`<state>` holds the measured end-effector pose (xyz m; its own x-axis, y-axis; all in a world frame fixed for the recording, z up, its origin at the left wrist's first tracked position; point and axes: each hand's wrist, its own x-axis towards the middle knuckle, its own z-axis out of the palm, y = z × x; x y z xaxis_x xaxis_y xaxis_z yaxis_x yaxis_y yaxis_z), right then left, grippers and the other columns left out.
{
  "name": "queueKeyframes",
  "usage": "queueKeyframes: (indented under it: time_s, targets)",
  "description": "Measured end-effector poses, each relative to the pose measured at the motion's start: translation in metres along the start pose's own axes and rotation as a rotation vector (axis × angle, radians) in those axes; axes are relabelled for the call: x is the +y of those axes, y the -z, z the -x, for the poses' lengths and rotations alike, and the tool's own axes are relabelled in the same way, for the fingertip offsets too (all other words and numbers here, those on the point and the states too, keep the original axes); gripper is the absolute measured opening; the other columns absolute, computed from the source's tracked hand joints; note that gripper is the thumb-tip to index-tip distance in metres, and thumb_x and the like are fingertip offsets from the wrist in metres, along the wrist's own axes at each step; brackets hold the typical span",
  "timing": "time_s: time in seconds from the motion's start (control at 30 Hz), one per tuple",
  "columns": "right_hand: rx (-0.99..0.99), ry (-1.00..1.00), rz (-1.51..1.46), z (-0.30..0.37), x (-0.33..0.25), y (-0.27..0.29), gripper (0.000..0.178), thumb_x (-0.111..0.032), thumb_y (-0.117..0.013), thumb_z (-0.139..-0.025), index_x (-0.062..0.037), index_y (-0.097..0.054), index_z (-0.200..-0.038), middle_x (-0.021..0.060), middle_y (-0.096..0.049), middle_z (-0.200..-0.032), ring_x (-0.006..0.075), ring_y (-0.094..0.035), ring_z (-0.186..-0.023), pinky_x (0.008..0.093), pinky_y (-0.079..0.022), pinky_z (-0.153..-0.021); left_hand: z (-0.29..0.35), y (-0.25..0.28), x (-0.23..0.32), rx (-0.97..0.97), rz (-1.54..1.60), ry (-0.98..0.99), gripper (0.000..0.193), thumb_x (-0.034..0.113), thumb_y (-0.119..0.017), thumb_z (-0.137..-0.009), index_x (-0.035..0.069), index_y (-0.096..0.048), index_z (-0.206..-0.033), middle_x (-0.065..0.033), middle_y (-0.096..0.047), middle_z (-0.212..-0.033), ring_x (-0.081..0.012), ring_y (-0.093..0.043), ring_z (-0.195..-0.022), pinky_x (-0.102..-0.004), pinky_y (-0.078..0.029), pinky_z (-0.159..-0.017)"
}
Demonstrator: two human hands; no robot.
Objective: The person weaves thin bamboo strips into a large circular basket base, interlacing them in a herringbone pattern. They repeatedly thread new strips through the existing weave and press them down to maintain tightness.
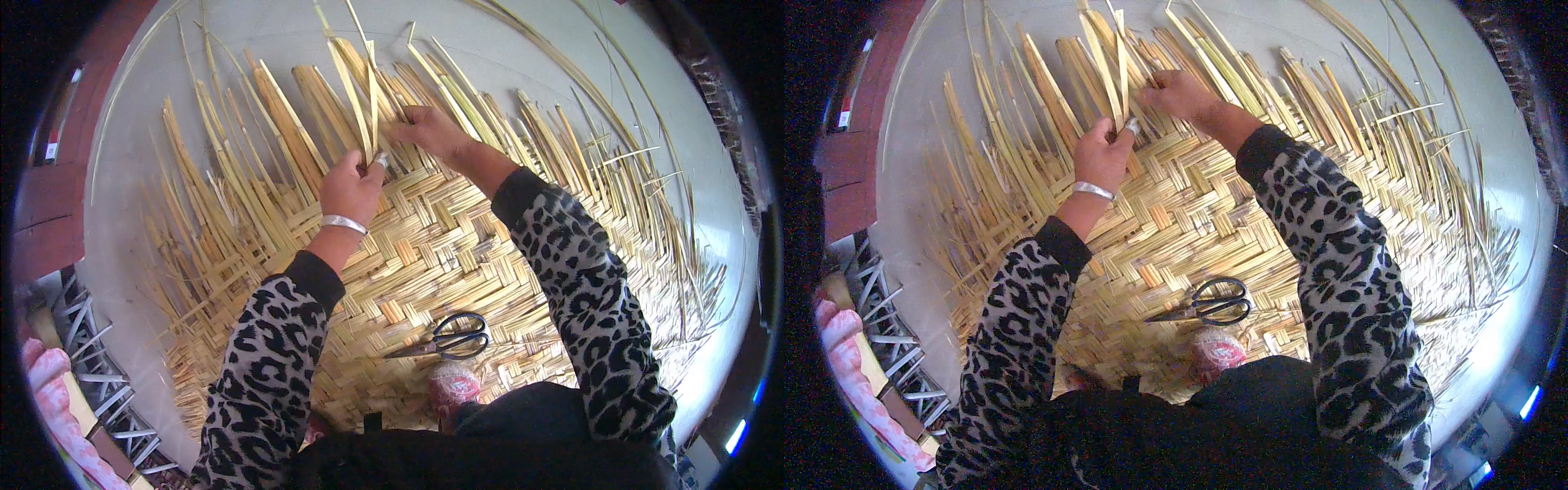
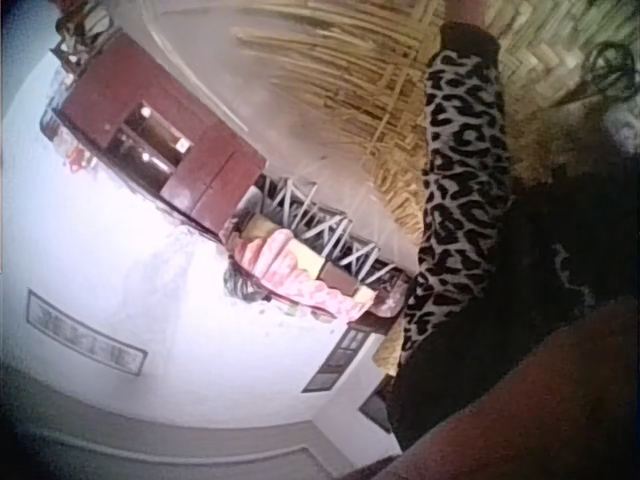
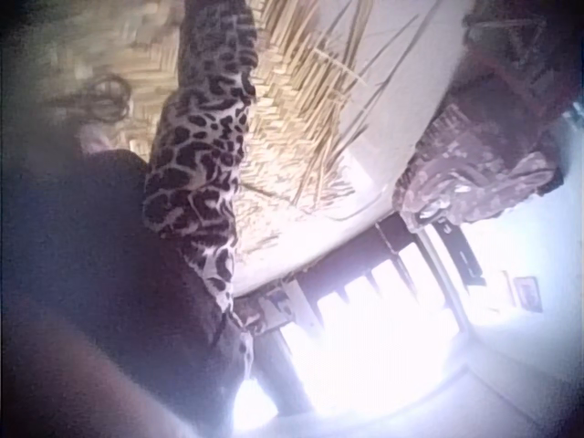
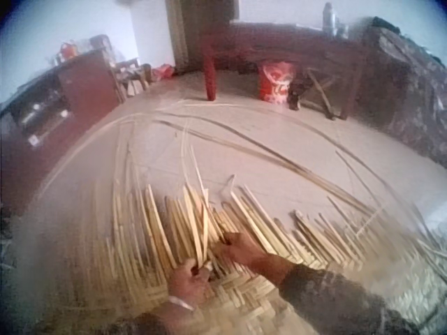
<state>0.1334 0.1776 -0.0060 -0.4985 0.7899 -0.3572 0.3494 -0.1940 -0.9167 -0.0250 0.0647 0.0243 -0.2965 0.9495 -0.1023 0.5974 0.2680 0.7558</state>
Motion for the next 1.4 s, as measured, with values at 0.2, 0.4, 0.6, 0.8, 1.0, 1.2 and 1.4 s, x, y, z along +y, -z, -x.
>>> queueKeyframes:
  time_s: [0.2, 0.4, 0.6, 0.8, 1.0, 1.2, 1.4]
  targets:
    - [-0.075, 0.072, -0.048, -0.01, 0.01, 0.005, 0.047, -0.039, -0.069, -0.086, 0.0015, -0.066, -0.108, 0.0116, -0.069, -0.087, 0.0187, -0.063, -0.077, 0.0365, -0.051, -0.074, -0.025, 0.008, 0.009, -0.342, -0.274, 0.133, 0.044, 0.044, -0.067, -0.077, 0.003, -0.069, -0.094, -0.0219, -0.068, -0.088, -0.0375, -0.065, -0.084, -0.0433, -0.051, -0.075]
    - [-0.104, 0.069, -0.027, -0.006, 0.004, 0.008, 0.042, -0.034, -0.073, -0.084, 0.0005, -0.067, -0.107, 0.0088, -0.069, -0.091, 0.0155, -0.062, -0.083, 0.034, -0.05, -0.079, -0.031, -0.004, 0.009, -0.354, -0.205, 0.259, 0.046, 0.043, -0.068, -0.076, 0.005, -0.072, -0.101, -0.0188, -0.07, -0.098, -0.0349, -0.067, -0.092, -0.0412, -0.051, -0.08]
    - [-0.127, 0.119, -0.025, -0.004, -0.001, 0.007, 0.032, -0.03, -0.072, -0.083, -0.0014, -0.071, -0.098, 0.0086, -0.07, -0.086, 0.0168, -0.061, -0.078, 0.0341, -0.05, -0.075, -0.023, -0.013, 0.019, -0.225, -0.324, 0.33, 0.041, 0.038, -0.067, -0.076, 0.005, -0.072, -0.102, -0.0192, -0.07, -0.1, -0.0371, -0.066, -0.096, -0.0424, -0.052, -0.082]
    - [-0.12, 0.155, 0.061, -0.002, -0.002, 0.009, 0.03, -0.028, -0.069, -0.083, -0.0016, -0.07, -0.097, 0.0068, -0.068, -0.085, 0.0159, -0.059, -0.077, 0.0341, -0.048, -0.074, -0.013, -0.012, 0.022, -0.129, -0.352, 0.228, 0.043, 0.037, -0.067, -0.077, 0.003, -0.07, -0.102, -0.0218, -0.069, -0.097, -0.0379, -0.066, -0.094, -0.0447, -0.051, -0.081]
    - [-0.172, 0.068, 0.074, -0.009, -0.001, 0.014, 0.027, -0.026, -0.069, -0.081, -0.0045, -0.069, -0.098, 0.0039, -0.067, -0.089, 0.0136, -0.06, -0.083, 0.0302, -0.047, -0.079, -0.001, -0.005, 0.013, -0.011, -0.21, 0.115, 0.039, 0.036, -0.071, -0.078, -0.001, -0.066, -0.088, -0.021, -0.067, -0.08, -0.0384, -0.065, -0.076, -0.0424, -0.05, -0.071]
    - [-0.117, 0.016, 0.226, -0.016, 0.003, 0.014, 0.036, -0.032, -0.071, -0.078, -0.0044, -0.068, -0.101, 0.0068, -0.066, -0.095, 0.0171, -0.06, -0.092, 0.0323, -0.047, -0.084, -0.002, -0.009, -0.003, 0.218, 0.022, 0.157, 0.04, 0.034, -0.074, -0.083, -0.003, -0.062, -0.075, -0.0055, -0.058, -0.061, -0.0141, -0.049, -0.056, -0.0347, -0.043, -0.055]
    - [-0.262, 0.089, 0.122, -0.008, -0.004, 0.023, 0.068, -0.05, -0.071, -0.078, 0.0018, -0.061, -0.12, 0.0153, -0.065, -0.103, 0.0248, -0.06, -0.096, 0.0391, -0.048, -0.085, -0.014, -0.006, -0.003, 0.025, -0.133, 0.169, 0.044, 0.037, -0.069, -0.083, -0.005, -0.058, -0.077, -0.0269, -0.061, -0.073, -0.0439, -0.058, -0.07, -0.0465, -0.045, -0.065]
